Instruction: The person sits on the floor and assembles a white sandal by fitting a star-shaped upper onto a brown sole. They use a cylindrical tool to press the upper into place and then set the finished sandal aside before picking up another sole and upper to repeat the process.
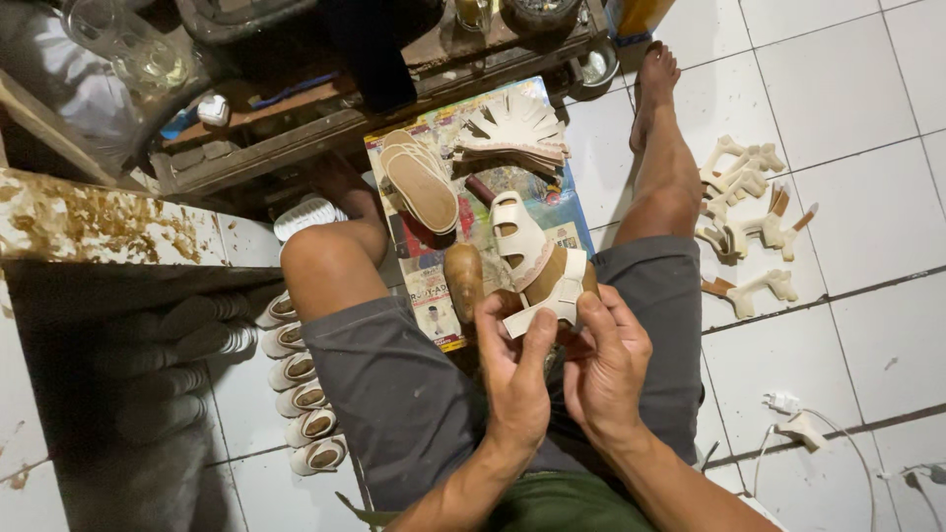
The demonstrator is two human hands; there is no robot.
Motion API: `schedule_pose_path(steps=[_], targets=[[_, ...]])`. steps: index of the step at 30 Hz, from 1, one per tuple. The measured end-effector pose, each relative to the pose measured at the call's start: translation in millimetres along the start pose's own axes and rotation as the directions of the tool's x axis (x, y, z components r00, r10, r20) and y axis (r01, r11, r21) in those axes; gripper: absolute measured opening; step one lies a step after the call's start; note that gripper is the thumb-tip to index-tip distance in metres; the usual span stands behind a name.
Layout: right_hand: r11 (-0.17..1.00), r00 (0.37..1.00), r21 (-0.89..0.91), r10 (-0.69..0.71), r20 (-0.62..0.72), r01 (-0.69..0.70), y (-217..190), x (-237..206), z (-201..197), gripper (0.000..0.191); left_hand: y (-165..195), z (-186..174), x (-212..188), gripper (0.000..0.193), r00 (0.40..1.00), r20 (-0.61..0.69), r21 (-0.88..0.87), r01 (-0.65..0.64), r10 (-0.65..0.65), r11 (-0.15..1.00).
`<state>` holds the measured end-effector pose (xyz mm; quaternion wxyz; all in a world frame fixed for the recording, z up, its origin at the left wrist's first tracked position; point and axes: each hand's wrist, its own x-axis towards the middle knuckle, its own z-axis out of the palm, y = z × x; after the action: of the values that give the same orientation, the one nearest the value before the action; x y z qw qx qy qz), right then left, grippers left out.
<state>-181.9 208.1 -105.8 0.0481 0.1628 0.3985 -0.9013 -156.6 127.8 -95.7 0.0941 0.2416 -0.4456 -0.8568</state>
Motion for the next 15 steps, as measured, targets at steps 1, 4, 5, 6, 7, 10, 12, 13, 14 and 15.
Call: schedule_pose_path(steps=[1,4,5,6,7,10,12,13,14,15], targets=[[1.000,1.000,0.005,-0.004,-0.006,0.004,1.3,0.1,0.0,0.024,-0.3,0.9,0.4,0.045,0.999,-0.017,-0.014,0.040,-0.041,0.999],[1.000,0.999,-0.002,-0.023,-0.035,0.023,6.2,-0.3,-1.3,0.025,-1.4,1.0,2.3,0.043,0.991,-0.041,-0.119,0.119,-0.125,0.986],[0.999,0.999,-0.004,-0.036,-0.027,0.036,7.4,-1.2,-1.7,0.025,-1.6,0.2,2.9,0.041,0.992,-0.026,-0.192,0.120,-0.127,0.974],[0.999,0.999,-0.004,-0.049,-0.017,0.049,8.3,-2.2,-1.8,0.025,-1.4,-0.9,3.6,0.039,0.992,-0.010,-0.264,0.120,-0.127,0.957],[0.998,0.998,-0.003,-0.061,-0.006,0.061,8.8,-3.2,-1.5,0.025,-0.8,-2.3,4.2,0.038,0.995,0.004,-0.288,0.092,-0.095,0.953],[0.997,0.997,0.032,-0.071,0.021,0.070,8.7,-6.4,1.5,0.025,2.3,-6.7,4.0,0.035,0.999,0.033,-0.362,0.048,-0.039,0.931],[0.996,0.996,0.037,-0.078,0.037,0.077,9.3,-8.0,3.6,0.025,4.5,-9.7,4.2,0.034,0.998,0.037,-0.412,0.053,-0.041,0.909],[0.996,0.996,0.039,-0.077,0.043,0.076,10.3,-9.4,3.8,0.025,5.2,-11.3,3.9,0.032,0.998,0.047,-0.409,0.058,-0.042,0.911],[0.996,0.996,0.050,-0.070,0.050,0.068,11.5,-9.8,3.0,0.025,5.7,-12.9,4.9,0.031,0.997,0.063,-0.406,0.064,-0.042,0.912],[0.996,0.996,0.060,-0.064,0.057,0.060,13.4,-10.1,1.3,0.025,5.9,-14.3,5.8,0.030,0.996,0.080,-0.403,0.070,-0.041,0.913]])
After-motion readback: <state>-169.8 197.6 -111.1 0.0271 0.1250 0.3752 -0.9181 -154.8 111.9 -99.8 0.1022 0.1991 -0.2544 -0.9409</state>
